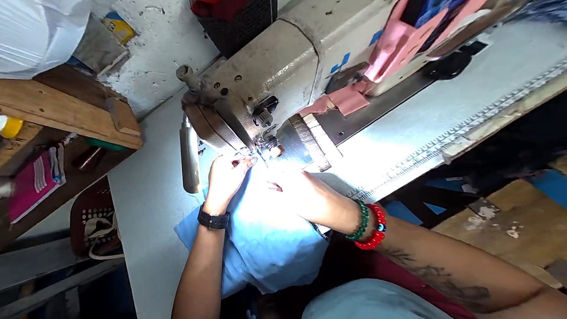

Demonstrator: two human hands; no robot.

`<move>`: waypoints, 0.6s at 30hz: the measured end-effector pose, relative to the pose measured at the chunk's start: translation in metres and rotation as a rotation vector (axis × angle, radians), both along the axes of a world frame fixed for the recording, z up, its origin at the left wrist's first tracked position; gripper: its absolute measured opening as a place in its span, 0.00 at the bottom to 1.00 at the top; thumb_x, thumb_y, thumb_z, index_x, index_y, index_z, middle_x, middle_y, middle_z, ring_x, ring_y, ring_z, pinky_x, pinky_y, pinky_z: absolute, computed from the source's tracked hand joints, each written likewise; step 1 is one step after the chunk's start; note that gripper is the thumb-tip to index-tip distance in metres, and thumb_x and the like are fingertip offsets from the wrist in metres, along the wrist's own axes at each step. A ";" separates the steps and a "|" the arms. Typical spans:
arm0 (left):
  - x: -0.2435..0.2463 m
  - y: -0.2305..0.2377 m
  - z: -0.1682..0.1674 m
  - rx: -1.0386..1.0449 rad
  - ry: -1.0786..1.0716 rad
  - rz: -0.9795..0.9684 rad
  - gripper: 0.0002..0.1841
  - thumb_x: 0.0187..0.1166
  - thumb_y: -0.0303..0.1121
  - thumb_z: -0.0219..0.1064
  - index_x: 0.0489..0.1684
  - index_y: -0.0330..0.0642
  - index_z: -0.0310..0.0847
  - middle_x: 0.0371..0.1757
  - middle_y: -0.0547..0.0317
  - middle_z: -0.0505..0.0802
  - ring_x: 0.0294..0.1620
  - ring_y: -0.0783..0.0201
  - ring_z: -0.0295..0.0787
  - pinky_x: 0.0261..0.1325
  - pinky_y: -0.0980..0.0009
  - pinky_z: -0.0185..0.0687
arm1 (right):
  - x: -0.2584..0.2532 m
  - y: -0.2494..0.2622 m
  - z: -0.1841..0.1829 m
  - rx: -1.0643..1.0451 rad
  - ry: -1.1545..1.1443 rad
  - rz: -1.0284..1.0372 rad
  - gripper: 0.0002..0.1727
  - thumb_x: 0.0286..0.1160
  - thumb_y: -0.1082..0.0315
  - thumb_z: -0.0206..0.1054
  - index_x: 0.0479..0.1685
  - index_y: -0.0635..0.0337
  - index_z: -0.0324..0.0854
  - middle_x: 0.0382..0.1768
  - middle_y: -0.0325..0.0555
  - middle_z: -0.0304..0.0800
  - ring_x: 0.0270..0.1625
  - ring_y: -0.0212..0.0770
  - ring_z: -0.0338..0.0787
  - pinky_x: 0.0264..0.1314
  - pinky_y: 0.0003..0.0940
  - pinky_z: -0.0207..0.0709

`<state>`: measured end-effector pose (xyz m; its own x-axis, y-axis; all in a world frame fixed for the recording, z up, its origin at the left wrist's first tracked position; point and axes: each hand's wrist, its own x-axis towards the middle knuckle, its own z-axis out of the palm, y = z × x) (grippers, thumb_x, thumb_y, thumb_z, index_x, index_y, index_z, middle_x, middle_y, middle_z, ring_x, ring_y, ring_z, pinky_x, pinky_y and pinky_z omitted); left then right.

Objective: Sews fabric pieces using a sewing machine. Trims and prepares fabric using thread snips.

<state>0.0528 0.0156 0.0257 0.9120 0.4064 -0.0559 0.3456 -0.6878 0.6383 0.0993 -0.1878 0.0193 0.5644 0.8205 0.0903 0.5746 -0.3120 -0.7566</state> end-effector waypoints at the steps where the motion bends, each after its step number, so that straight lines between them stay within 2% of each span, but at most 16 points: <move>1: 0.000 0.000 0.000 0.007 0.003 0.002 0.10 0.76 0.42 0.77 0.30 0.47 0.92 0.25 0.63 0.89 0.27 0.67 0.82 0.37 0.59 0.78 | -0.002 0.001 0.002 -0.067 -0.087 0.011 0.09 0.81 0.67 0.63 0.49 0.59 0.87 0.39 0.51 0.88 0.41 0.49 0.91 0.43 0.45 0.85; 2: 0.000 0.000 -0.001 0.013 -0.004 0.000 0.10 0.76 0.42 0.77 0.30 0.47 0.92 0.25 0.63 0.89 0.27 0.67 0.82 0.37 0.58 0.78 | -0.004 0.003 0.004 -0.130 -0.200 0.024 0.11 0.79 0.68 0.63 0.53 0.60 0.87 0.45 0.54 0.90 0.43 0.53 0.92 0.40 0.48 0.85; 4: -0.001 0.001 -0.003 0.023 -0.027 0.000 0.10 0.75 0.42 0.77 0.30 0.46 0.91 0.25 0.62 0.89 0.26 0.66 0.82 0.35 0.58 0.78 | -0.003 0.004 0.003 -0.214 -0.424 0.060 0.19 0.74 0.71 0.66 0.65 0.59 0.85 0.64 0.55 0.88 0.48 0.57 0.91 0.34 0.48 0.84; 5: -0.001 0.001 -0.004 0.018 -0.029 0.005 0.10 0.75 0.41 0.77 0.31 0.47 0.92 0.26 0.62 0.90 0.27 0.66 0.83 0.37 0.57 0.79 | 0.001 0.002 0.002 -0.249 -0.461 0.095 0.23 0.73 0.72 0.66 0.70 0.59 0.83 0.69 0.55 0.86 0.50 0.58 0.89 0.32 0.47 0.80; 6: -0.001 0.001 -0.005 0.013 -0.029 0.009 0.09 0.75 0.41 0.77 0.32 0.47 0.93 0.28 0.63 0.91 0.29 0.66 0.85 0.39 0.56 0.80 | 0.006 0.001 0.001 -0.263 -0.470 0.114 0.22 0.74 0.70 0.66 0.69 0.59 0.83 0.63 0.55 0.87 0.49 0.58 0.88 0.31 0.47 0.78; 7: -0.002 0.000 -0.005 0.008 -0.032 0.005 0.08 0.75 0.41 0.77 0.33 0.48 0.93 0.29 0.63 0.92 0.31 0.67 0.86 0.41 0.56 0.81 | 0.009 -0.001 -0.002 -0.248 -0.483 0.112 0.18 0.76 0.66 0.65 0.63 0.57 0.85 0.56 0.54 0.90 0.47 0.57 0.90 0.29 0.47 0.80; 9: -0.007 -0.001 -0.007 0.007 -0.038 -0.014 0.08 0.74 0.42 0.78 0.31 0.51 0.93 0.29 0.67 0.92 0.31 0.69 0.86 0.41 0.59 0.81 | 0.010 -0.007 -0.007 -0.200 -0.466 0.114 0.14 0.76 0.64 0.65 0.56 0.55 0.87 0.53 0.52 0.90 0.48 0.55 0.91 0.31 0.48 0.81; 10: -0.010 -0.003 -0.008 0.008 -0.037 -0.026 0.07 0.73 0.42 0.79 0.30 0.52 0.94 0.28 0.69 0.91 0.30 0.71 0.85 0.39 0.61 0.81 | 0.009 -0.009 -0.009 -0.189 -0.433 0.121 0.14 0.77 0.63 0.64 0.57 0.53 0.87 0.60 0.51 0.89 0.53 0.54 0.92 0.35 0.49 0.84; 11: -0.012 -0.003 -0.008 0.003 -0.039 -0.039 0.06 0.73 0.42 0.79 0.30 0.53 0.94 0.28 0.71 0.91 0.30 0.72 0.85 0.39 0.63 0.81 | 0.008 -0.011 -0.010 -0.205 -0.401 0.139 0.17 0.79 0.62 0.63 0.63 0.50 0.86 0.71 0.48 0.85 0.61 0.53 0.90 0.41 0.49 0.86; 12: -0.013 -0.003 -0.007 -0.009 -0.038 -0.052 0.05 0.72 0.41 0.79 0.31 0.53 0.94 0.28 0.71 0.92 0.31 0.73 0.86 0.39 0.65 0.82 | 0.007 -0.012 -0.011 -0.203 -0.388 0.149 0.18 0.79 0.61 0.63 0.65 0.49 0.86 0.76 0.45 0.81 0.65 0.51 0.88 0.45 0.48 0.87; 15: -0.011 -0.002 -0.001 -0.045 0.020 -0.067 0.07 0.76 0.40 0.76 0.31 0.50 0.93 0.26 0.71 0.90 0.28 0.75 0.83 0.37 0.69 0.79 | 0.007 -0.013 -0.015 -0.161 -0.413 0.151 0.15 0.79 0.62 0.63 0.60 0.49 0.87 0.74 0.44 0.84 0.65 0.51 0.89 0.47 0.48 0.87; 18: -0.006 -0.003 0.004 -0.018 0.089 -0.032 0.10 0.75 0.43 0.78 0.26 0.50 0.91 0.21 0.70 0.86 0.23 0.73 0.78 0.32 0.66 0.74 | 0.007 -0.014 -0.017 -0.169 -0.410 0.162 0.17 0.80 0.61 0.62 0.64 0.49 0.86 0.78 0.41 0.81 0.71 0.49 0.86 0.55 0.47 0.86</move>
<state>0.0466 0.0126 0.0297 0.9154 0.3757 -0.1443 0.3799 -0.6880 0.6183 0.1068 -0.2016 0.0024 0.3733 0.9176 0.1369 0.8671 -0.2927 -0.4030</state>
